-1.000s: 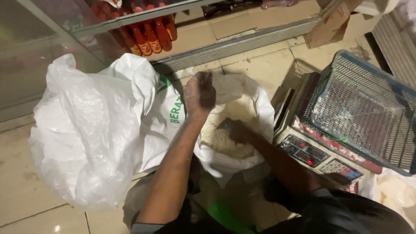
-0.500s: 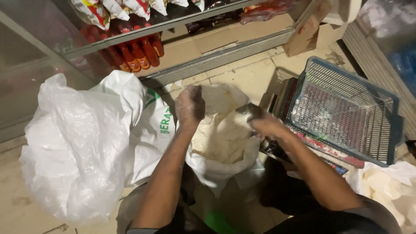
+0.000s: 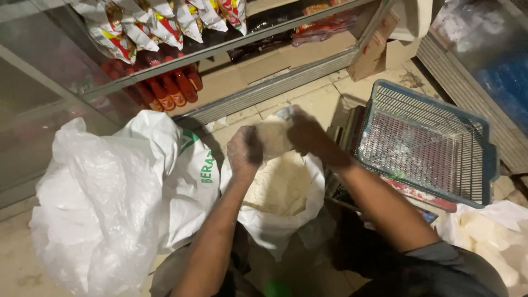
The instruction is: Scooping flour from a large sack into smaller plastic bags and weighing them on a digital scale.
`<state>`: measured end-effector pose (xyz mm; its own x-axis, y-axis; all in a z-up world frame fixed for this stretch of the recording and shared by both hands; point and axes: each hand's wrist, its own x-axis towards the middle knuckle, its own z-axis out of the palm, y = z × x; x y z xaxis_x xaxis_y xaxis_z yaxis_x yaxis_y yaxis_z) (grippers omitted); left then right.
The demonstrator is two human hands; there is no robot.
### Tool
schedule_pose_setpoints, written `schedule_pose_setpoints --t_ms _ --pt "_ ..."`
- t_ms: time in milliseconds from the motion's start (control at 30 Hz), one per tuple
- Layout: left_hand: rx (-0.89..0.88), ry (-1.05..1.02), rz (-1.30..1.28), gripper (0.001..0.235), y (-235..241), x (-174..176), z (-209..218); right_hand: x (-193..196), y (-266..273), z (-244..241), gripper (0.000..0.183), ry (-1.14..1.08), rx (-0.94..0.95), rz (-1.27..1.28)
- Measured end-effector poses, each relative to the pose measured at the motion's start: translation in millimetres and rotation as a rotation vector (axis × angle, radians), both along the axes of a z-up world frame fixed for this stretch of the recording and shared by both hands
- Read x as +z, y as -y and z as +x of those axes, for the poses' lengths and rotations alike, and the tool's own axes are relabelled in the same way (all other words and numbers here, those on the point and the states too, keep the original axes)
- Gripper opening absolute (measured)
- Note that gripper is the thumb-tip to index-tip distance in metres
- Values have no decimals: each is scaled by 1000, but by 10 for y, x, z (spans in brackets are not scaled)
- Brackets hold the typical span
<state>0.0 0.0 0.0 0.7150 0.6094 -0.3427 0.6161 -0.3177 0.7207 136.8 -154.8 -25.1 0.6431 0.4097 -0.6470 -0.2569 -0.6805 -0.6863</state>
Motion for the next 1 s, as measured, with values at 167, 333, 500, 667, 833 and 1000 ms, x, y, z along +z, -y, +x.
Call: schedule_pose_setpoints --t_ms 167,333,500,667,833,1000 --pt "28 -40 -33 27 13 139 -114 313 -457 -742 39 748 369 -393" --pt "47 -30 -27 24 131 592 -274 391 -389 -840 42 998 509 -473" --pt "13 -50 5 26 76 549 -255 337 -387 -843 23 1492 555 -472" --pt "95 16 -99 33 -74 110 -141 642 -421 -965 17 1388 600 -610" --pt "191 99 -131 31 -225 14 -153 912 -48 -870 37 1505 308 -294" --pt "232 157 -143 31 -315 156 -187 652 234 -466 40 925 -11 -290"
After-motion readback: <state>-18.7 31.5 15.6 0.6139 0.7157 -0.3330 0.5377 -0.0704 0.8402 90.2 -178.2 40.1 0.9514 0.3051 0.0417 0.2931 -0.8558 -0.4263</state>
